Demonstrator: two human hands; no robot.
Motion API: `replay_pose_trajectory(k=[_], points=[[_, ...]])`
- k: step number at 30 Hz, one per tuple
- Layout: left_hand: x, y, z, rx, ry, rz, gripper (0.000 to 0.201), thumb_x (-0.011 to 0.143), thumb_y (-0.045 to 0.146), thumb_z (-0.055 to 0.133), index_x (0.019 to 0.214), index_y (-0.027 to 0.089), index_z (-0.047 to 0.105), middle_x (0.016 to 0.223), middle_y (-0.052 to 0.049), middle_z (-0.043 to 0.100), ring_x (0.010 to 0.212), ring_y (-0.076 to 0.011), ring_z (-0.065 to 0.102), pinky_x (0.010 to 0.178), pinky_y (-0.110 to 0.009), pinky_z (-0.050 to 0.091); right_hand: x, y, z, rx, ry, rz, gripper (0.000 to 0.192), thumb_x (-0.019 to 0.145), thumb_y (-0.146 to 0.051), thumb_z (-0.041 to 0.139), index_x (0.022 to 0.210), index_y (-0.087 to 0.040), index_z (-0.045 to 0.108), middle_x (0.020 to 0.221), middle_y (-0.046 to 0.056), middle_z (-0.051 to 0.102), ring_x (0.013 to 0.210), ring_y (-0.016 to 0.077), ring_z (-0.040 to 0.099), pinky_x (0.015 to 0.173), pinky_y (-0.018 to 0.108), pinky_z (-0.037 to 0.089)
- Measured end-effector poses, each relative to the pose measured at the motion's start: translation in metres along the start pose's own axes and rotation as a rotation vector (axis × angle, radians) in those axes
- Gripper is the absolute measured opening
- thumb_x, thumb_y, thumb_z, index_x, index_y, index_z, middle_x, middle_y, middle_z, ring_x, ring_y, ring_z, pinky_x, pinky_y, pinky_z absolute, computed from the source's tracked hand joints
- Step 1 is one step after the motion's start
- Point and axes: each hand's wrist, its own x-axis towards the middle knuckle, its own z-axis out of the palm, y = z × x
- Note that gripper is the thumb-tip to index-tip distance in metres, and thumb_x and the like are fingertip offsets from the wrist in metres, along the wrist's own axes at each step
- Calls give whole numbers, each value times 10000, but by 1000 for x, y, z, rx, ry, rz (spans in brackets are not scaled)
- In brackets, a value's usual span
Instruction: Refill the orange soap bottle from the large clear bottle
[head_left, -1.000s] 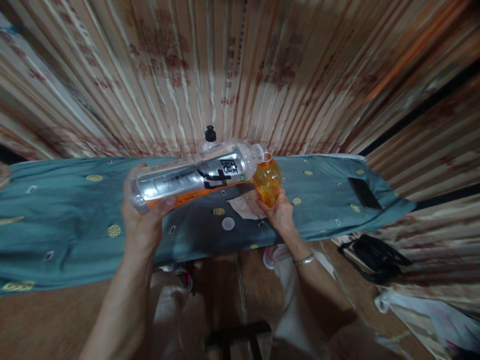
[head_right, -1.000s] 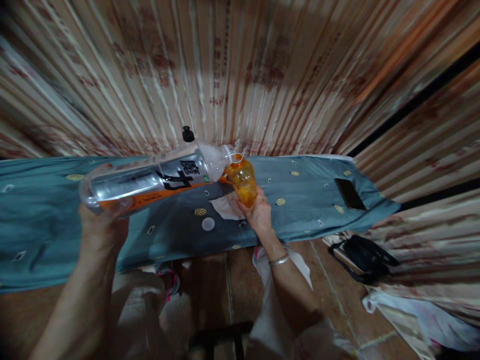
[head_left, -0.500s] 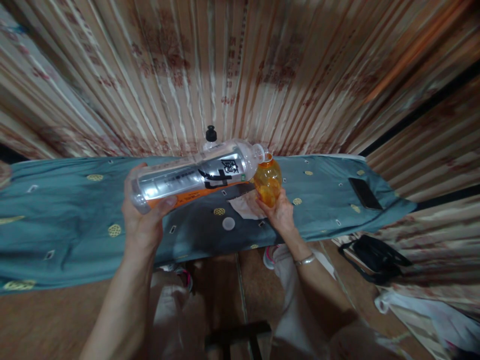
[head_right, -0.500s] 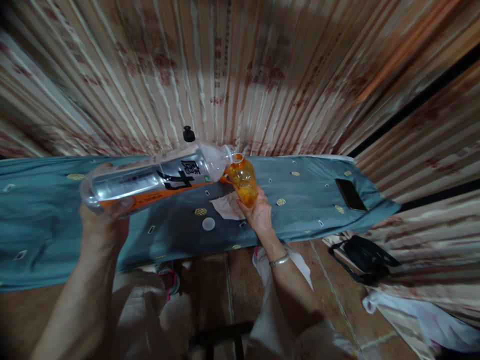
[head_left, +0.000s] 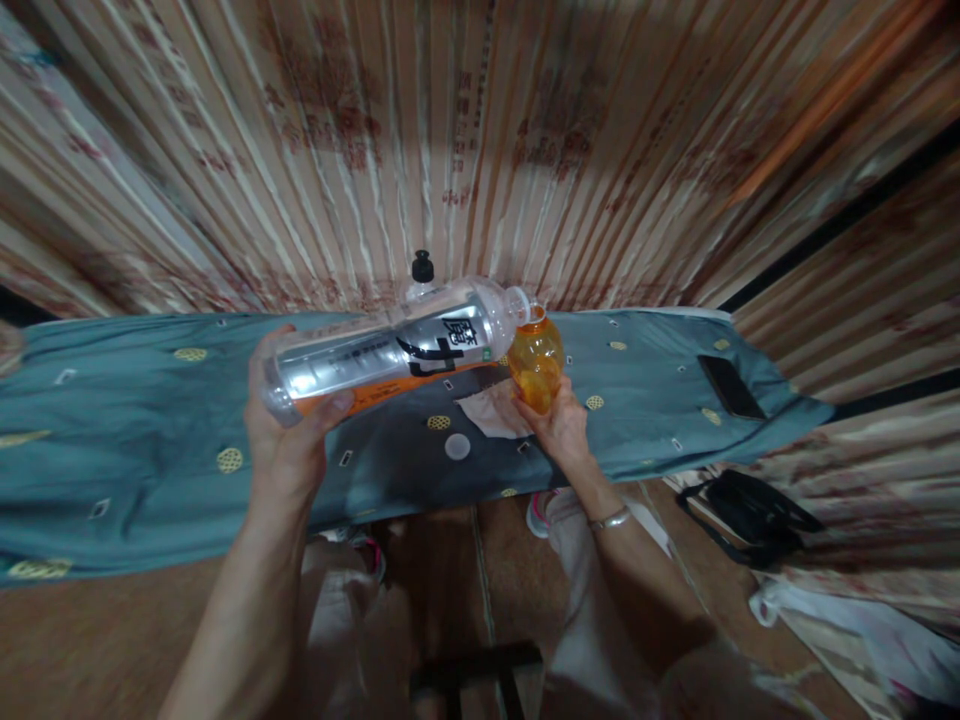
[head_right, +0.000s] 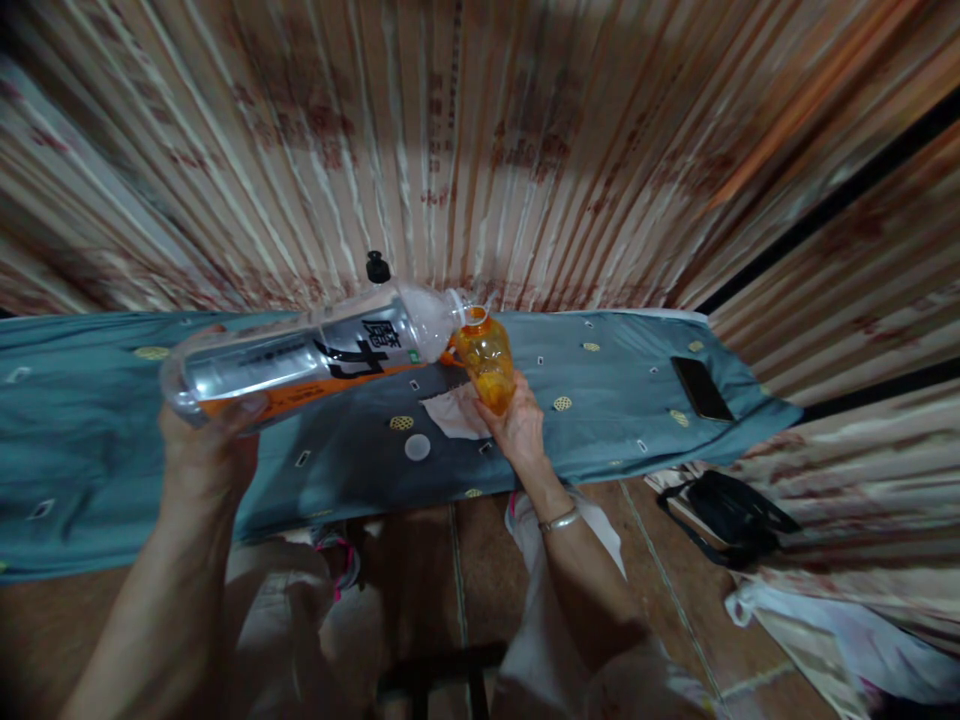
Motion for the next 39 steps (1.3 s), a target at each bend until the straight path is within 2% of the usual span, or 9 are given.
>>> replay_pose_trajectory(k=[4, 9, 17, 21, 30, 36, 39], points=[[0, 0, 0, 2, -21, 9, 764, 435, 431, 951, 1125, 243, 678, 1102, -42, 666, 1031, -243, 638, 1009, -397, 488, 0, -1, -1, -8, -8, 1, 730, 831, -647, 662, 1287, -103, 496, 1030, 197, 738, 903, 331, 724, 770, 439, 569], [0, 1, 1, 3, 3, 5, 787, 386, 462, 960, 1093, 241, 693, 1092, -42, 664, 1020, -244, 625, 1010, -407, 484, 0, -1, -1, -9, -12, -2, 691, 835, -603, 682, 1293, -128, 477, 1049, 186, 737, 924, 329, 731, 764, 427, 575], [0, 5, 4, -60, 18, -29, 765, 361, 371, 974, 1062, 229, 702, 1070, -35, 665, 978, -213, 614, 974, -357, 483, 0, -2, -2, 3, -32, 2, 685, 827, -556, 709, 1300, -118, 478, 1063, 189, 738, 937, 331, 729, 784, 432, 574], [0, 5, 5, -94, 31, -45, 785, 340, 336, 982, 1064, 220, 703, 1051, -28, 673, 974, -196, 611, 966, -327, 475, 1, -1, -1, 3, -22, 5, 711, 832, -586, 694, 1314, -113, 473, 1063, 192, 737, 929, 327, 731, 782, 426, 571], [0, 2, 1, -43, 15, -30, 829, 371, 400, 973, 1134, 243, 691, 1084, -32, 658, 996, -215, 610, 988, -366, 478, 0, 1, 0, 3, -4, -12, 712, 836, -623, 674, 1293, -112, 485, 1035, 197, 738, 902, 332, 726, 768, 436, 568], [0, 3, 1, -43, 7, -15, 730, 385, 390, 967, 1053, 234, 717, 1062, -26, 660, 961, -197, 608, 972, -349, 480, 0, 1, 0, 10, 0, -22, 689, 827, -572, 708, 1293, -117, 483, 1047, 186, 736, 920, 328, 726, 777, 432, 574], [0, 5, 3, -79, 20, -37, 726, 367, 321, 971, 1044, 226, 726, 1053, -28, 673, 956, -190, 612, 966, -342, 481, 0, 1, 0, 3, 1, -25, 691, 827, -590, 701, 1289, -124, 482, 1027, 176, 737, 903, 328, 727, 772, 435, 575]])
